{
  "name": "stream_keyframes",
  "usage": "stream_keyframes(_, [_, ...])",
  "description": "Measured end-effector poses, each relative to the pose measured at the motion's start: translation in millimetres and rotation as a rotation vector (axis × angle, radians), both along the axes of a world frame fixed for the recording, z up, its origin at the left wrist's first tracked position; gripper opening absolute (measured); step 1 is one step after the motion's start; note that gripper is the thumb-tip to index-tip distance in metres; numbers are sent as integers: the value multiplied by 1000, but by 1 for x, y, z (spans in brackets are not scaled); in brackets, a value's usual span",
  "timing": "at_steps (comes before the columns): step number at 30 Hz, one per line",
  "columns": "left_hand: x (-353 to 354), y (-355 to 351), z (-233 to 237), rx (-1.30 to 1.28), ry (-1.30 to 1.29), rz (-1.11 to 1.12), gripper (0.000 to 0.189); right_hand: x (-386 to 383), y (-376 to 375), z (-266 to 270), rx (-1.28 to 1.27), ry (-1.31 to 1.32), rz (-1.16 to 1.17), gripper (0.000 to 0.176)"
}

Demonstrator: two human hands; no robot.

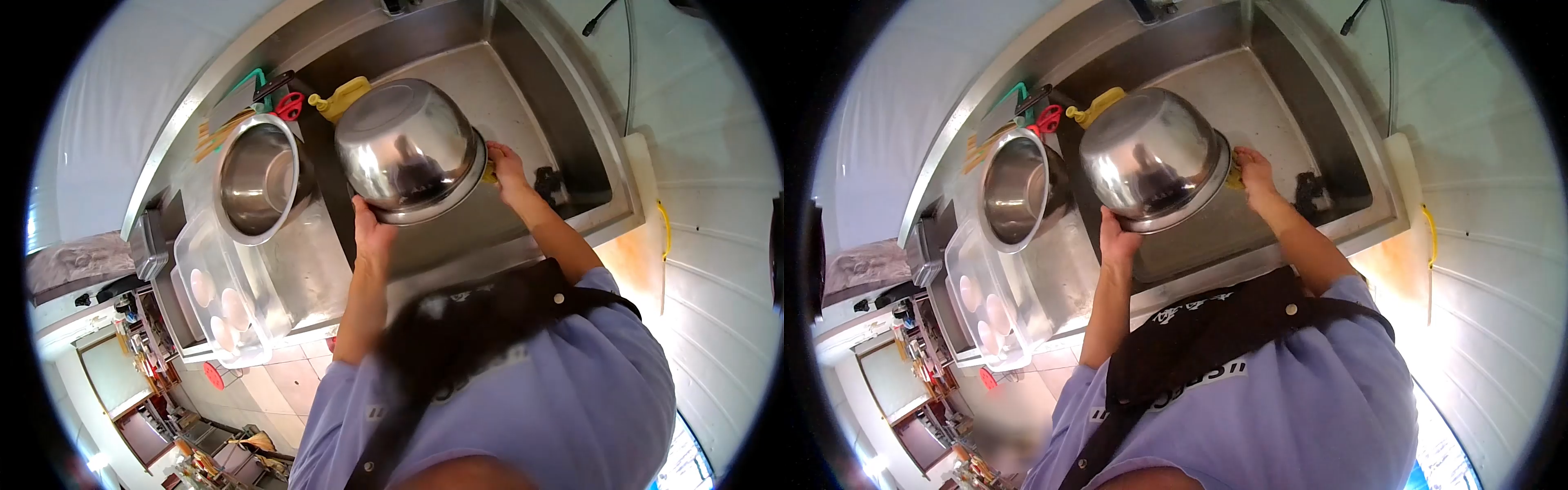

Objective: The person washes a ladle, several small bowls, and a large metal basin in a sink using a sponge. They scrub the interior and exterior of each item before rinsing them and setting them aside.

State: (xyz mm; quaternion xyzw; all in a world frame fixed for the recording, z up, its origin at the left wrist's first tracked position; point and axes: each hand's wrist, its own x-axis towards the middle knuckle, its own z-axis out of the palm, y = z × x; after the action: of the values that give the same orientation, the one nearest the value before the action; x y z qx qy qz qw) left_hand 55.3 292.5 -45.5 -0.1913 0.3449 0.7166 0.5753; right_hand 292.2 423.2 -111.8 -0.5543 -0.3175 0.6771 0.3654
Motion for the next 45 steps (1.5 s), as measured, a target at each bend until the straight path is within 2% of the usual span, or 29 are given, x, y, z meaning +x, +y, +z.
stream_keyframes(1, [3,-2,-1,3,-52,9,42,4,2,14,-321,221,2,24])
stream_keyframes(2, [9,-5,-4,5,-109,18,42,5,1,28,-330,409,-30,23])
stream_keyframes(3, [17,-6,2,-46,-52,-75,48,1,-3,46,-334,595,-62,22])
stream_keyframes(4, [20,-7,-12,-33,-130,-51,45,0,-4,56,-336,784,-93,22])
stream_keyframes(6, [15,-20,-89,-12,-278,-5,41,-2,2,47,-311,751,-50,20])
stream_keyframes(8, [-12,-45,-185,192,-691,-128,32,-7,6,53,-292,705,20,19])
stream_keyframes(9, [-17,-61,-199,252,-699,-308,31,-12,3,68,-294,668,67,19])
stream_keyframes(10, [-5,-60,-167,74,-488,-326,34,-12,0,76,-298,628,113,19])
stream_keyframes(12, [21,-56,-90,-348,-72,-470,40,-15,-1,48,-245,555,195,17])
stream_keyframes(13, [26,-54,-49,-361,-51,-509,48,-22,-5,43,-223,513,221,17])
stream_keyframes(15, [21,-54,-17,-295,102,-636,65,-41,-17,49,-251,437,198,10])
stream_keyframes(17, [11,-56,-8,-120,361,-802,85,-57,-24,40,-253,398,239,11])
stream_keyframes(19, [13,-57,-20,-199,660,-905,95,-72,-33,28,-255,358,345,20])
stream_keyframes(20, [13,-58,-30,-228,713,-901,97,-80,-36,23,-248,339,428,28])
stream_keyframes(22, [13,-57,-49,-291,819,-894,100,-100,-46,9,-151,378,567,34])
stream_keyframes(24, [11,-54,-55,-300,704,-780,99,-112,-57,-3,-5,427,684,51])
stream_keyframes(25, [10,-51,-53,-283,645,-765,98,-116,-64,-8,-177,548,687,61])
stream_keyframes(28, [6,-48,-60,-237,589,-827,88,-107,-84,-19,-223,254,901,66])
stream_keyframes(29, [13,-46,-68,-367,621,-760,75,-100,-82,-23,-123,154,1099,61])
stream_keyframes(30, [11,-46,-91,-403,647,-748,70,-93,-80,-27,-1,62,1290,56])
stream_keyframes(32, [8,-48,-148,-478,690,-725,61,-84,-80,-88,410,-188,1596,53])
stream_keyframes(34, [21,-38,-144,-550,626,-602,52,-64,-62,-105,475,-784,1818,50])
stream_keyframes(36, [28,-34,-131,-654,611,-614,49,-48,-43,-107,973,-1359,1708,44])
stream_keyframes(38, [18,-48,-192,-609,712,-577,45,-41,-24,-104,1255,-1489,1510,40])
stream_keyframes(39, [21,-51,-199,-585,738,-543,44,-37,-20,-104,1396,-1544,1401,39])
stream_keyframes(42, [36,-40,-167,-489,786,-419,44,-51,-49,-123,912,-1467,1514,36])
stream_keyframes(43, [42,-35,-152,-497,775,-393,45,-53,-59,-99,831,-1298,1559,34])
stream_keyframes(45, [48,-32,-135,-525,750,-371,47,-71,-75,-94,437,-746,1523,33])
